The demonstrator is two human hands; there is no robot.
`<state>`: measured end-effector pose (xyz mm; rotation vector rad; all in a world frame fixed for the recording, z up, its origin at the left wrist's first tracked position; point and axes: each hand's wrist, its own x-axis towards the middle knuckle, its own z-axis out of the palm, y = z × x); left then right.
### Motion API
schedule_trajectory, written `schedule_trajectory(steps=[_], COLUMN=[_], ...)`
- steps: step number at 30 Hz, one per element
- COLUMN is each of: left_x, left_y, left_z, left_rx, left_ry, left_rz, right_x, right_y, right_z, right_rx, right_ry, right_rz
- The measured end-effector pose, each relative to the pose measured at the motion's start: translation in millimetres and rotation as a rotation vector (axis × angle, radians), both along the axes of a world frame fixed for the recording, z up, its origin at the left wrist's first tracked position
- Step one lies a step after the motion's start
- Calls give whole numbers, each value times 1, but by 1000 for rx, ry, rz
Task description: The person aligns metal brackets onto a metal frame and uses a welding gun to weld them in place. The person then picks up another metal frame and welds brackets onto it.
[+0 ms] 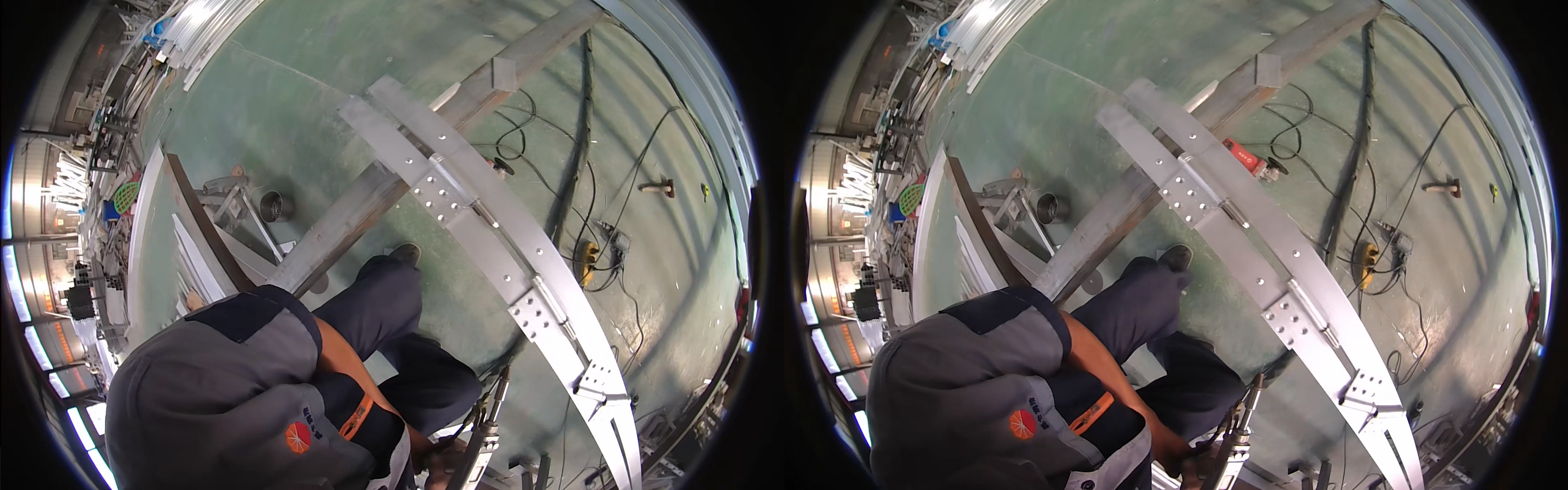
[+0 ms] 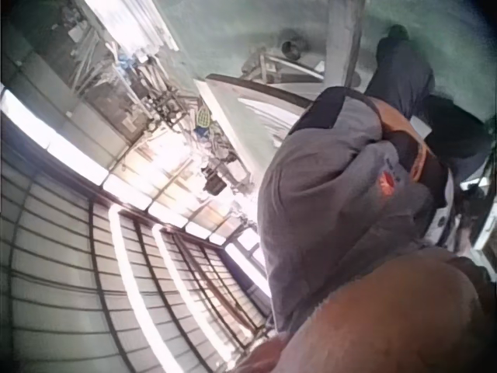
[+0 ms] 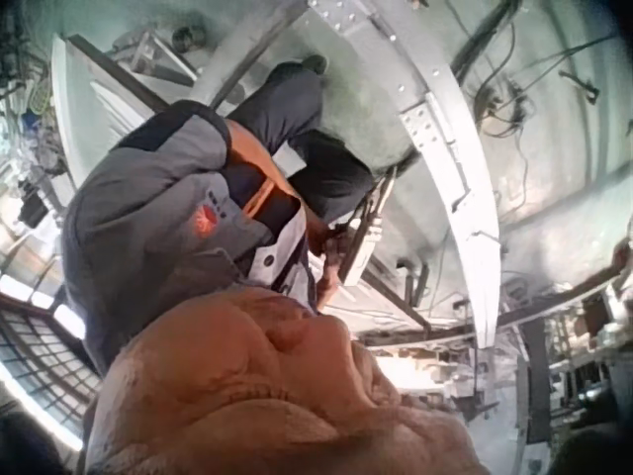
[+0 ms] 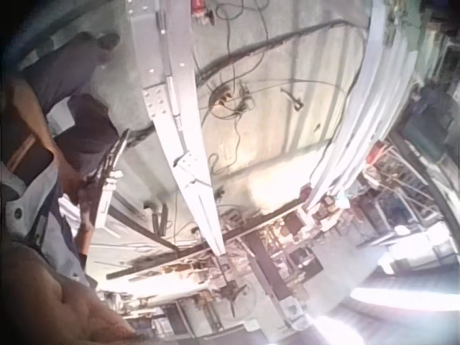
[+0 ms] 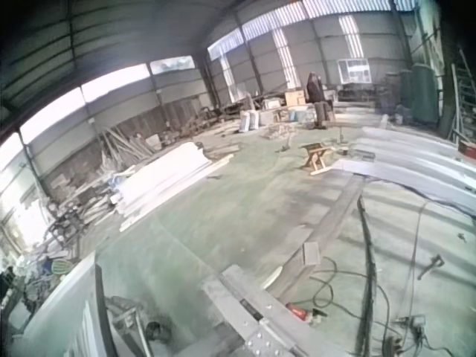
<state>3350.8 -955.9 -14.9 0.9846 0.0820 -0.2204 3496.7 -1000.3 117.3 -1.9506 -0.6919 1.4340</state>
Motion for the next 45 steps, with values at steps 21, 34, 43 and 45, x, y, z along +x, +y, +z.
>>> schedule_trajectory(steps=[21, 34, 43, 45], left_x=[-252, -293, -271, -269], left_y=[285, 328, 375, 380], left_z=[116, 120, 119, 120], left_rx=[1342, 1623, 1651, 1639], left_ry=[351, 555, 642, 629], left_rz=[1002, 922, 768, 704], right_x=[-120, -191, -143, -126], right_y=[0, -18, 84, 117], right_z=[-56, -47, -59, -61], right_rx=[328, 34, -144, -33], right_ry=[-464, -699, 212, 118], right_rz=[523, 1139, 1453, 1393])
